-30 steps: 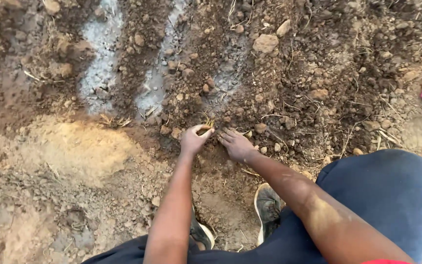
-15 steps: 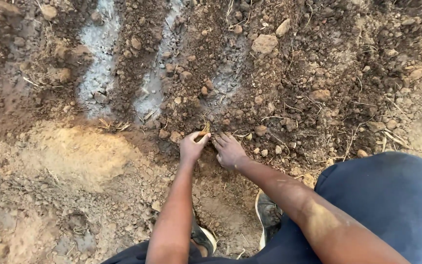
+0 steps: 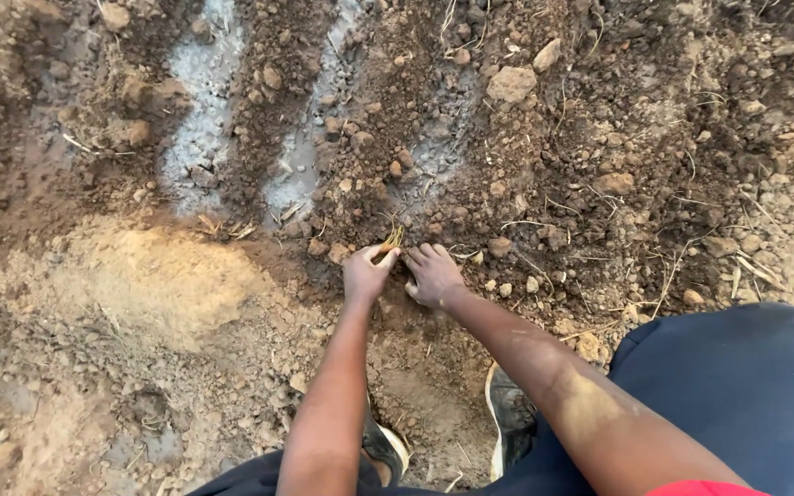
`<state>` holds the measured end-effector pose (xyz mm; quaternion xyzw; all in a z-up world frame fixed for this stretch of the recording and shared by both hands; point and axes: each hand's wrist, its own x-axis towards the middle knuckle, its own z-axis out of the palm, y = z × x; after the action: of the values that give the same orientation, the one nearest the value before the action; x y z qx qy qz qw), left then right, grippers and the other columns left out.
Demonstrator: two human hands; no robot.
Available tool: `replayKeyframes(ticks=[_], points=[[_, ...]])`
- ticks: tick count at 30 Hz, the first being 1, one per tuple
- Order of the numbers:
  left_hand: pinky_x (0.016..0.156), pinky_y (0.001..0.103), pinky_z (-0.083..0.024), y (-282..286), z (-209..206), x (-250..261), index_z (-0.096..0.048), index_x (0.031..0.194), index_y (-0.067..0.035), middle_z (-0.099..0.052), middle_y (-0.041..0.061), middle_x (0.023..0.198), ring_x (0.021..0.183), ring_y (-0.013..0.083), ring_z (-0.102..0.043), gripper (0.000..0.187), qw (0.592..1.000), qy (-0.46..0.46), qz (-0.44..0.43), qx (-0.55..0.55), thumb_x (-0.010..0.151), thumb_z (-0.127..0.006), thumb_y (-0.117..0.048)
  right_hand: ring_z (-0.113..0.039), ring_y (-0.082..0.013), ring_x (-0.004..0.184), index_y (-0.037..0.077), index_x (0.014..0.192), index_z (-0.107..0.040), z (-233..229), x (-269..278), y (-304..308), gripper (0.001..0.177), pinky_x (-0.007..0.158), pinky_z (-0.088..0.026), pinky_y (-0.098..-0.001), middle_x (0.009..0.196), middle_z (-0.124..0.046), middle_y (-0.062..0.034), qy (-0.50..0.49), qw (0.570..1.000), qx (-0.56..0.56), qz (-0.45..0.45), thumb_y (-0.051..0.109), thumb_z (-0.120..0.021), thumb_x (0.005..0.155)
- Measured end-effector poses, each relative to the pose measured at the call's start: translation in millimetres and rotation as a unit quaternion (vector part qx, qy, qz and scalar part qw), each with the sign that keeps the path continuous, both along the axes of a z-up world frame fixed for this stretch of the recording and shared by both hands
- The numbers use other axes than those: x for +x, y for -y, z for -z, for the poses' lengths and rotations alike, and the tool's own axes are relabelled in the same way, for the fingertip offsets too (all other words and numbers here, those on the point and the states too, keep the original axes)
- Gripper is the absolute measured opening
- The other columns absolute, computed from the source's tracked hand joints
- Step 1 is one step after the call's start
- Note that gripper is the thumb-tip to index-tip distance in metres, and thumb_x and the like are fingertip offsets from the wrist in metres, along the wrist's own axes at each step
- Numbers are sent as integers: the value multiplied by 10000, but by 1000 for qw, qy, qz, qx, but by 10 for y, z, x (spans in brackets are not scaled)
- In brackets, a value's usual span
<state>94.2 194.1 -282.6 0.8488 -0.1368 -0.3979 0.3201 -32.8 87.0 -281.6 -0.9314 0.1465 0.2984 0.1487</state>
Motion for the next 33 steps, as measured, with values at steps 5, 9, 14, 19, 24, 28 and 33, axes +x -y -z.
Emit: replayKeyframes(ticks=[5,9,14,19,24,28,33], points=[[778,353,-567,-110,242,10,-804,1032,-96,-777,116,980,854,262,-745,308,991,105,58,-58,849,-817,-344,-464,-222,1294,91,1298,-655,-189,2,54,556,1143,-317,-394,1318,-618,-64,-42,999,32,4,529,-481,1001],[792,348,-570,-115,166,-19,-802,1015,-93,-779,112,977,862,257,-755,306,996,64,36,-48,821,-817,-330,-466,-242,1226,112,1218,-683,77,-402,3,508,1103,-295,-439,1241,-631,-69,115,992,35,37,469,-596,868],[787,330,-567,-65,92,7,-802,1027,-99,-786,99,963,849,219,-754,299,996,49,-15,-70,816,-818,-309,-513,-187,1293,186,1167,-726,498,-308,60,285,1163,-367,-369,1371,-643,11,145,979,100,103,350,-585,980],[779,321,-564,-21,114,28,-798,1038,-94,-790,103,944,823,194,-748,268,993,68,-38,-88,848,-799,-283,-493,-184,1323,144,1419,-607,691,-116,-16,548,1136,-369,-360,1487,-587,-20,229,968,31,95,205,-600,875],[762,340,-563,-11,-36,1,-799,1017,-102,-785,103,938,820,209,-739,233,995,79,-33,-53,857,-786,-271,-434,-197,1293,144,1451,-533,445,66,-46,558,1063,-346,-402,1478,-521,-23,118,989,18,85,302,-596,919],[767,348,-567,-76,156,-34,-793,1003,-95,-784,119,929,817,236,-754,241,991,104,-32,-78,848,-796,-279,-444,-188,1283,121,1412,-560,425,88,-5,533,1045,-343,-399,1426,-551,-20,84,995,18,59,316,-579,916],[756,427,-558,-27,248,-54,-804,994,-165,-758,110,962,857,327,-720,257,990,126,55,9,843,-782,-372,-460,-204,1277,127,1291,-639,260,-132,65,480,1099,-339,-387,1320,-604,-19,72,997,37,9,378,-606,884]])
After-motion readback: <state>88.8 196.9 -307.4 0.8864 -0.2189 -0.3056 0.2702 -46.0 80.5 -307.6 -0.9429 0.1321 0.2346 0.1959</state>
